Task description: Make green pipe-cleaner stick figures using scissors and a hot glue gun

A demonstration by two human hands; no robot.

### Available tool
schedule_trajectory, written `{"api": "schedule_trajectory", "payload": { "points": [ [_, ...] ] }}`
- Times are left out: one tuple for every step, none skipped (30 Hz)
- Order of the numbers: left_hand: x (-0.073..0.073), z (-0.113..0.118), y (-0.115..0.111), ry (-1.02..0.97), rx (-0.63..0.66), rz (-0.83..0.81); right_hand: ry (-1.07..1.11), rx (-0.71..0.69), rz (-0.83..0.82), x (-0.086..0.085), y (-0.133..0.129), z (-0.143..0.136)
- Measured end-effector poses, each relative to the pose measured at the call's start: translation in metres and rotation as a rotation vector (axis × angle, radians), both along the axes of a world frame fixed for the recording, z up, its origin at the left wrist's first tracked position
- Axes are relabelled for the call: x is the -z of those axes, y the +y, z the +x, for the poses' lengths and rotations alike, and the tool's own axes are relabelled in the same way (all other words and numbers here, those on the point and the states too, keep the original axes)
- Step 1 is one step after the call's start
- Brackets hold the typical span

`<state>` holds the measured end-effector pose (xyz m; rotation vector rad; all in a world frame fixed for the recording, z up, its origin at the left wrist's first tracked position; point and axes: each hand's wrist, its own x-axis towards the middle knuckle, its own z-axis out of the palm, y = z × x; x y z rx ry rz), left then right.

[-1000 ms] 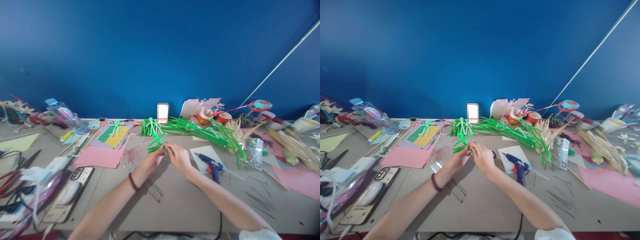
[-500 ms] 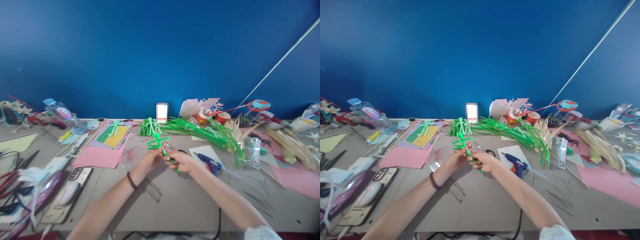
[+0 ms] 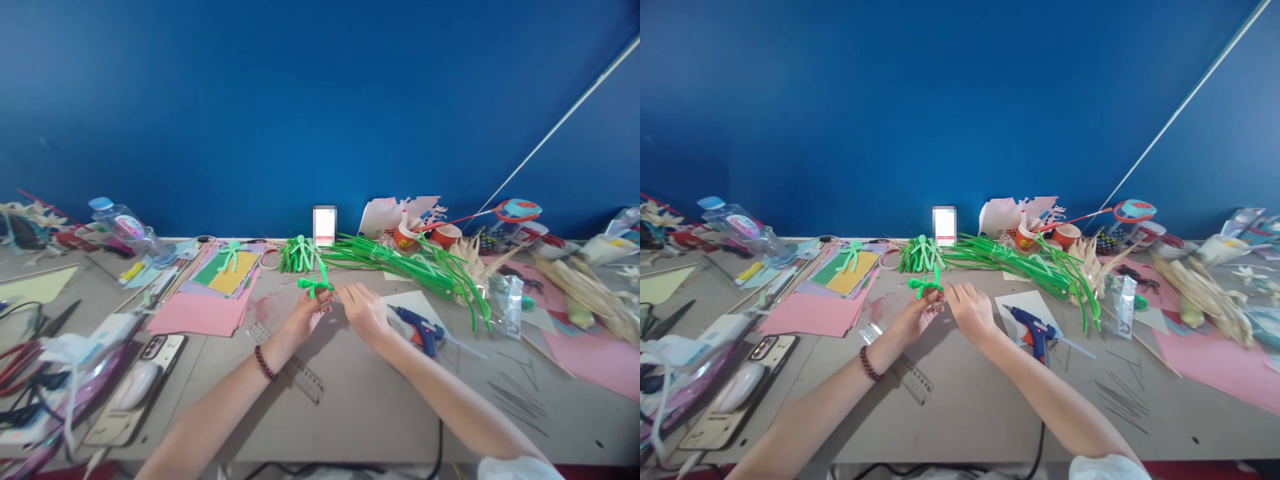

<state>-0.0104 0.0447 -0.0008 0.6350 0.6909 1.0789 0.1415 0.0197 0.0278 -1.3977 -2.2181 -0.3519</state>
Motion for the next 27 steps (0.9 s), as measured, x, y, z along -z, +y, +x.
{"api": "schedule_trajectory", "payload": {
  "points": [
    [0.001, 0.001, 0.0, 0.0, -0.023, -0.003, -0.034, -0.024, 0.023, 0.001, -0.001, -0.001],
    [0.002, 0.002, 0.0, -0.005, -0.046, -0.008, -0.047, -0.047, 0.036, 0.002, -0.002, -0.003],
    [0.004, 0.003, 0.001, -0.015, -0.068, -0.015, -0.041, -0.071, 0.036, 0.004, -0.002, -0.004],
    [0.005, 0.003, 0.001, -0.032, -0.087, -0.023, -0.013, -0.09, 0.023, 0.005, -0.001, -0.005],
    [0.006, 0.003, 0.001, -0.056, -0.11, -0.034, 0.039, -0.103, -0.005, 0.006, 0.0, -0.006],
    [0.006, 0.003, 0.001, -0.074, -0.119, -0.04, 0.116, -0.107, -0.052, 0.007, 0.001, -0.006],
    [0.005, 0.003, 0.001, -0.091, -0.125, -0.042, 0.213, -0.108, -0.119, 0.008, 0.002, -0.007],
    [0.004, 0.002, 0.0, -0.102, -0.12, -0.038, 0.33, -0.11, -0.203, 0.008, 0.004, -0.007],
    [0.002, 0.002, 0.0, -0.107, -0.102, -0.027, 0.457, -0.117, -0.303, 0.007, 0.005, -0.007],
    [0.001, 0.001, 0.0, -0.11, -0.083, -0.008, 0.589, -0.134, -0.413, 0.006, 0.007, -0.008],
    [-0.001, 0.001, -0.001, -0.109, -0.058, 0.018, 0.715, -0.158, -0.528, 0.004, 0.008, -0.008],
    [-0.002, 0.0, -0.001, -0.102, -0.027, 0.049, 0.833, -0.18, -0.643, 0.003, 0.009, -0.008],
    [-0.003, 0.0, 0.0, -0.088, 0.004, 0.081, 0.946, -0.191, -0.759, 0.001, 0.011, -0.009],
    [-0.003, -0.001, 0.0, -0.071, 0.031, 0.108, 1.056, -0.19, -0.877, 0.0, 0.011, -0.009],
    [-0.003, -0.002, 0.0, -0.054, 0.045, 0.125, 1.16, -0.18, -0.997, -0.001, 0.012, -0.01],
    [-0.002, -0.002, 0.001, -0.042, 0.051, 0.129, 1.26, -0.169, -1.115, -0.001, 0.013, -0.01],
    [-0.001, -0.002, 0.001, -0.034, 0.045, 0.121, 1.354, -0.16, -1.227, -0.001, 0.013, -0.01],
    [0.0, -0.003, 0.001, -0.032, 0.033, 0.105, 1.441, -0.159, -1.328, -0.001, 0.014, -0.01],
    [0.0, -0.003, 0.002, -0.034, 0.02, 0.086, 1.512, -0.163, -1.414, -0.001, 0.014, -0.01],
    [0.001, -0.003, 0.002, -0.037, 0.012, 0.069, 1.566, -0.171, -1.485, 0.0, 0.015, -0.009],
    [0.002, -0.003, 0.002, -0.036, 0.006, 0.053, 1.605, -0.18, -1.548, 0.0, 0.015, -0.009],
    [0.002, -0.003, 0.002, -0.03, 0.003, 0.039, 1.628, -0.191, -1.605, 0.0, 0.015, -0.008],
    [0.002, -0.003, 0.002, -0.021, 0.005, 0.029, 1.638, -0.203, -1.653, 0.0, 0.016, -0.007],
    [0.002, -0.003, 0.002, -0.011, 0.007, 0.022, 1.638, -0.217, -1.69, 0.0, 0.016, -0.007],
    [0.002, -0.004, 0.002, -0.004, 0.012, 0.018, 1.633, -0.225, -1.707, 0.001, 0.016, -0.006],
    [0.002, -0.005, 0.002, -0.001, 0.018, 0.018, 1.621, -0.224, -1.698, 0.001, 0.016, -0.007],
    [0.001, -0.005, 0.003, -0.002, 0.022, 0.022, 1.6, -0.213, -1.66, 0.002, 0.015, -0.007]
  ]
}}
